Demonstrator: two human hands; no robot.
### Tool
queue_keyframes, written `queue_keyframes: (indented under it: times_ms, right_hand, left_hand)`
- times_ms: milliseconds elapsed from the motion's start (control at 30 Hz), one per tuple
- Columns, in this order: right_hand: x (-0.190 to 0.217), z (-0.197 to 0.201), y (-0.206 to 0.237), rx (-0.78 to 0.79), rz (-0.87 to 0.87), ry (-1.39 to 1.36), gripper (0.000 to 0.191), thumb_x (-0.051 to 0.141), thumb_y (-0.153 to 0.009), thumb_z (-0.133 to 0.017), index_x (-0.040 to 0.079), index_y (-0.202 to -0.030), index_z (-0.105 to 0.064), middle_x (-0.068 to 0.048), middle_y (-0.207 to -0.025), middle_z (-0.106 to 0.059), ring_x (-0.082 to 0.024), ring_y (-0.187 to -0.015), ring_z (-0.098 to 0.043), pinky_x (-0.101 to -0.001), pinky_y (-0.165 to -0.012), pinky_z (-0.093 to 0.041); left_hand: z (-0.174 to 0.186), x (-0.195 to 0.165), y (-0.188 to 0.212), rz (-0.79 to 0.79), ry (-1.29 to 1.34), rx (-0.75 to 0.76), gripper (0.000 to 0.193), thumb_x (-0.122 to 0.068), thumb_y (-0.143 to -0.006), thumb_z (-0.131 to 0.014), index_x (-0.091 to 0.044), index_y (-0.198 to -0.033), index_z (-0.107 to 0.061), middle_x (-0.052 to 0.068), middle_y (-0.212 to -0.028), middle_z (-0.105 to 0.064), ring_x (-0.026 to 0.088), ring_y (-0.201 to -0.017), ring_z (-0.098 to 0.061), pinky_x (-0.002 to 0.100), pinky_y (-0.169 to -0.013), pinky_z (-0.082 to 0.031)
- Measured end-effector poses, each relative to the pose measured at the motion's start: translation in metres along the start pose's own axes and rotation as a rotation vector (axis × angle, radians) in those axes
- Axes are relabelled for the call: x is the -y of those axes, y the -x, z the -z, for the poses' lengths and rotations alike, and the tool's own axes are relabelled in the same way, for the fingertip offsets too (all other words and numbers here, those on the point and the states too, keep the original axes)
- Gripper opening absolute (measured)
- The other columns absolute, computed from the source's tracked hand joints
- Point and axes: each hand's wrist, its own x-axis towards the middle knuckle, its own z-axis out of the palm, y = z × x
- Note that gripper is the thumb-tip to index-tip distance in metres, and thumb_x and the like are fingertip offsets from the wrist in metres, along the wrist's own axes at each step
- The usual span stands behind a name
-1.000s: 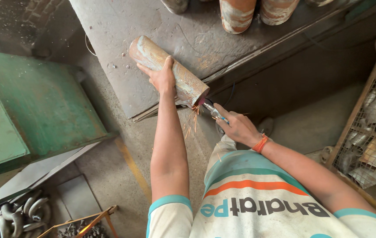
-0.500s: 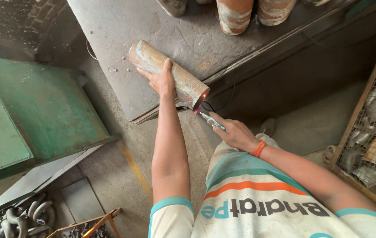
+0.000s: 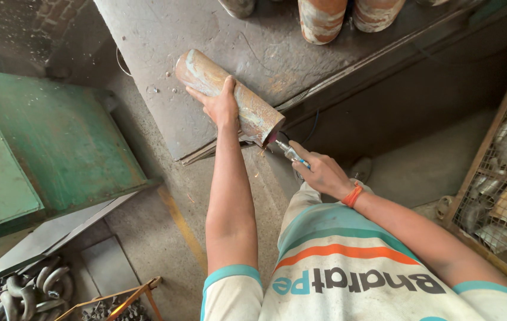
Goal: The person picks up a rusty metal pipe from the table, holds it with one hand, and uses a handheld die grinder with a mounted abrasive bit to grind and deburr the pipe's end, producing sparks. They grind the ends of several pipes one at a time and place a finished pipe into a wire basket of parts.
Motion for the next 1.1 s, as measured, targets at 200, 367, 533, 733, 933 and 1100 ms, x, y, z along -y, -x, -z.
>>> queue_keyframes:
  times_ms: [200, 367, 533, 733, 933, 1100]
  right_hand:
    - [0.005, 0.000, 0.004, 0.024, -0.004, -0.059, 0.059, 0.029, -0.097, -0.059, 0.012, -0.153, -0.047, -0.022, -0.093, -0.070, -0.038, -0.085, -0.069, -0.0417, -0.079, -0.053]
    - [0.012, 0.000, 0.003, 0.068, -0.054, -0.051, 0.061, 0.031, -0.096, -0.059, 0.014, -0.154, -0.046, -0.023, -0.095, -0.071, -0.038, -0.088, -0.070, -0.0410, -0.081, -0.053]
    - [0.021, 0.002, 0.005, 0.069, -0.047, -0.094, 0.060, 0.032, -0.097, -0.058, 0.014, -0.153, -0.046, -0.023, -0.107, -0.072, -0.039, -0.095, -0.070, -0.0399, -0.084, -0.054]
    - [0.032, 0.007, 0.006, 0.101, -0.119, -0.118, 0.060, 0.033, -0.096, -0.058, 0.017, -0.153, -0.047, -0.023, -0.109, -0.072, -0.038, -0.098, -0.071, -0.0386, -0.086, -0.054]
    - [0.039, 0.011, 0.007, 0.097, -0.110, -0.135, 0.059, 0.033, -0.097, -0.058, 0.017, -0.153, -0.047, -0.023, -0.108, -0.073, -0.038, -0.098, -0.072, -0.0379, -0.085, -0.054]
    - [0.043, 0.016, 0.007, 0.088, -0.094, -0.137, 0.059, 0.032, -0.096, -0.059, 0.017, -0.152, -0.048, -0.023, -0.106, -0.073, -0.037, -0.094, -0.073, -0.0377, -0.083, -0.054]
  left_hand:
    - [0.000, 0.001, 0.001, 0.023, -0.029, -0.002, 0.132, -0.043, -0.069, -0.085, -0.025, -0.164, 0.003, 0.037, -0.144, -0.046, 0.047, -0.134, -0.050, 0.049, -0.113, -0.039]
    - [0.001, -0.001, 0.002, 0.020, -0.023, 0.007, 0.131, -0.043, -0.070, -0.084, -0.026, -0.164, 0.005, 0.038, -0.144, -0.044, 0.047, -0.134, -0.049, 0.050, -0.114, -0.039]
    - [0.002, -0.004, 0.004, 0.041, -0.030, 0.011, 0.130, -0.042, -0.070, -0.084, -0.026, -0.164, 0.005, 0.037, -0.145, -0.044, 0.047, -0.135, -0.049, 0.050, -0.114, -0.039]
    - [0.004, -0.008, 0.008, 0.056, -0.017, 0.023, 0.129, -0.041, -0.070, -0.083, -0.027, -0.165, 0.004, 0.036, -0.146, -0.044, 0.047, -0.134, -0.050, 0.051, -0.113, -0.040]
    - [0.004, -0.005, 0.006, 0.043, -0.024, 0.007, 0.130, -0.041, -0.070, -0.084, -0.026, -0.165, 0.004, 0.036, -0.145, -0.044, 0.047, -0.134, -0.049, 0.050, -0.113, -0.040]
    - [0.004, -0.002, 0.005, 0.031, -0.030, 0.007, 0.129, -0.042, -0.070, -0.084, -0.025, -0.165, 0.003, 0.036, -0.144, -0.045, 0.046, -0.134, -0.049, 0.050, -0.114, -0.039]
